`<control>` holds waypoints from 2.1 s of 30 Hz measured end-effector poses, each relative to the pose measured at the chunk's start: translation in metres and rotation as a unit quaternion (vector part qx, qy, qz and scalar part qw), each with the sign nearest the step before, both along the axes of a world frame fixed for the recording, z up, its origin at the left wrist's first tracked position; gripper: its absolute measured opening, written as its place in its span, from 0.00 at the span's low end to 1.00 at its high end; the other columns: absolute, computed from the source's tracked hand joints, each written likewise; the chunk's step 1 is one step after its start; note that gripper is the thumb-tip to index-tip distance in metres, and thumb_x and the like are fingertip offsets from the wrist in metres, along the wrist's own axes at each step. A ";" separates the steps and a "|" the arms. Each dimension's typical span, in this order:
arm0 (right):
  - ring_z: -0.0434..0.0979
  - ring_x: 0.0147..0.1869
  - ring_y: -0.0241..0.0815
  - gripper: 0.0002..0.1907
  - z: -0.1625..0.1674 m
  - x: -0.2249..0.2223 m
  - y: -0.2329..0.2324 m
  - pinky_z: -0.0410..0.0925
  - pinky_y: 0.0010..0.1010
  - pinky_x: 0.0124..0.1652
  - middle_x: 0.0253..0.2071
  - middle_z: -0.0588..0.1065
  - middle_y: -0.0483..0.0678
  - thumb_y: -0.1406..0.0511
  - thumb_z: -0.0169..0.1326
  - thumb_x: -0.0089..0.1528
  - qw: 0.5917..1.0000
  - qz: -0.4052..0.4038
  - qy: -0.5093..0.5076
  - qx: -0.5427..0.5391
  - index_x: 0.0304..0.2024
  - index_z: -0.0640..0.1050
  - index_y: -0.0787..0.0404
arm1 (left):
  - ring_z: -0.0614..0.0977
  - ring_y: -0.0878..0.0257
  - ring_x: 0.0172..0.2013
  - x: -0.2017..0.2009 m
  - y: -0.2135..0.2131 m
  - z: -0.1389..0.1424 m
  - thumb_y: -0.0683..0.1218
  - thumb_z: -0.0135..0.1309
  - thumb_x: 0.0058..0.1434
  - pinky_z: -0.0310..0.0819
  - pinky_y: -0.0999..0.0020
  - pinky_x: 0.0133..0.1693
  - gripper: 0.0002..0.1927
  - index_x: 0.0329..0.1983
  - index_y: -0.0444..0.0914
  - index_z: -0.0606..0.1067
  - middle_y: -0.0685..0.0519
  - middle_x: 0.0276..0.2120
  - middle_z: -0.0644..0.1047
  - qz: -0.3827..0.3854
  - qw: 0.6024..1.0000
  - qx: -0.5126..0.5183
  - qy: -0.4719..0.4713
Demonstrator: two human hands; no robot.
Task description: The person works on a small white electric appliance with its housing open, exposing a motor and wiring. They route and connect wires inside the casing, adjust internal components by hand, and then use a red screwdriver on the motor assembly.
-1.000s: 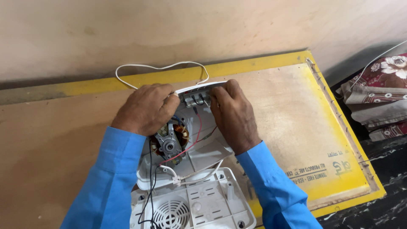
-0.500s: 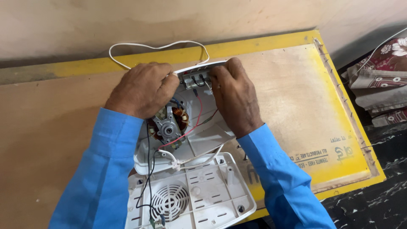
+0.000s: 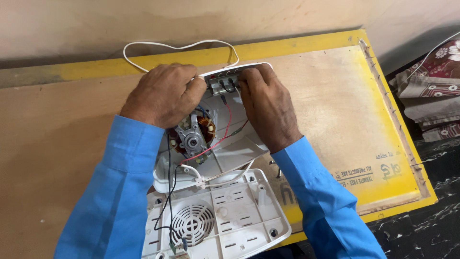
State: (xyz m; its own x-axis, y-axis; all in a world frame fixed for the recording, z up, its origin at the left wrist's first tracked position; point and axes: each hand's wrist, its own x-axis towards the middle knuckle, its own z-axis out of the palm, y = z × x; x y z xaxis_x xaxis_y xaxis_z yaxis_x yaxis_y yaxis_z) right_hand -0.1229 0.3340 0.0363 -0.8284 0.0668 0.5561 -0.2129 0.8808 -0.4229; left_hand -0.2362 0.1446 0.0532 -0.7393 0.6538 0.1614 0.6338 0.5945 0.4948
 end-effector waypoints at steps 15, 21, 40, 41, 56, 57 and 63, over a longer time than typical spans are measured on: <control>0.76 0.45 0.59 0.09 -0.002 -0.005 0.008 0.73 0.45 0.43 0.44 0.71 0.56 0.73 0.56 0.65 0.996 0.008 0.000 0.085 0.47 0.72 0.65 | 0.79 0.35 0.38 0.000 0.000 0.002 0.52 0.45 0.65 0.70 0.39 0.46 0.20 0.32 0.32 0.78 0.34 0.34 0.79 -0.002 1.000 -0.006 0.004; 0.78 0.47 0.52 0.10 0.004 -0.005 0.013 0.74 0.39 0.42 0.44 0.70 0.55 0.75 0.55 0.64 0.975 0.024 0.005 0.223 0.47 0.73 0.69 | 0.79 0.36 0.37 -0.001 0.002 0.001 0.53 0.45 0.64 0.71 0.40 0.45 0.20 0.33 0.33 0.79 0.36 0.33 0.79 -0.010 1.000 -0.010 0.013; 0.78 0.42 0.51 0.09 0.003 -0.009 0.013 0.74 0.38 0.38 0.41 0.71 0.55 0.75 0.55 0.61 0.966 0.018 -0.009 0.258 0.44 0.74 0.70 | 0.80 0.37 0.38 -0.009 0.004 -0.004 0.54 0.47 0.64 0.72 0.42 0.45 0.19 0.37 0.36 0.82 0.36 0.35 0.80 -0.027 0.999 -0.011 0.031; 0.78 0.42 0.51 0.09 0.001 -0.010 0.013 0.74 0.38 0.38 0.41 0.71 0.55 0.75 0.55 0.62 0.972 0.018 -0.005 0.233 0.45 0.74 0.70 | 0.80 0.37 0.38 -0.010 0.004 -0.004 0.54 0.47 0.64 0.72 0.41 0.45 0.19 0.37 0.36 0.82 0.36 0.34 0.80 -0.022 0.999 -0.016 0.030; 0.78 0.41 0.59 0.07 -0.009 -0.001 0.011 0.73 0.45 0.40 0.42 0.73 0.56 0.72 0.56 0.67 0.997 -0.003 0.017 0.079 0.47 0.73 0.65 | 0.80 0.37 0.40 -0.013 0.004 -0.008 0.55 0.51 0.62 0.71 0.41 0.45 0.20 0.37 0.34 0.80 0.36 0.35 0.80 -0.039 0.997 -0.032 0.050; 0.78 0.41 0.59 0.06 -0.008 0.000 0.011 0.73 0.45 0.40 0.42 0.73 0.56 0.72 0.56 0.67 0.997 -0.002 0.021 0.072 0.46 0.73 0.65 | 0.80 0.37 0.40 -0.013 0.004 -0.008 0.56 0.51 0.63 0.71 0.41 0.45 0.20 0.37 0.34 0.80 0.36 0.35 0.80 -0.035 0.998 -0.039 0.045; 0.77 0.42 0.58 0.08 -0.010 -0.002 0.012 0.74 0.44 0.41 0.41 0.72 0.56 0.73 0.56 0.65 0.993 -0.012 0.015 0.120 0.46 0.73 0.66 | 0.80 0.37 0.39 -0.012 0.005 -0.010 0.55 0.50 0.62 0.72 0.41 0.45 0.20 0.36 0.34 0.80 0.36 0.34 0.80 -0.027 0.998 -0.033 0.045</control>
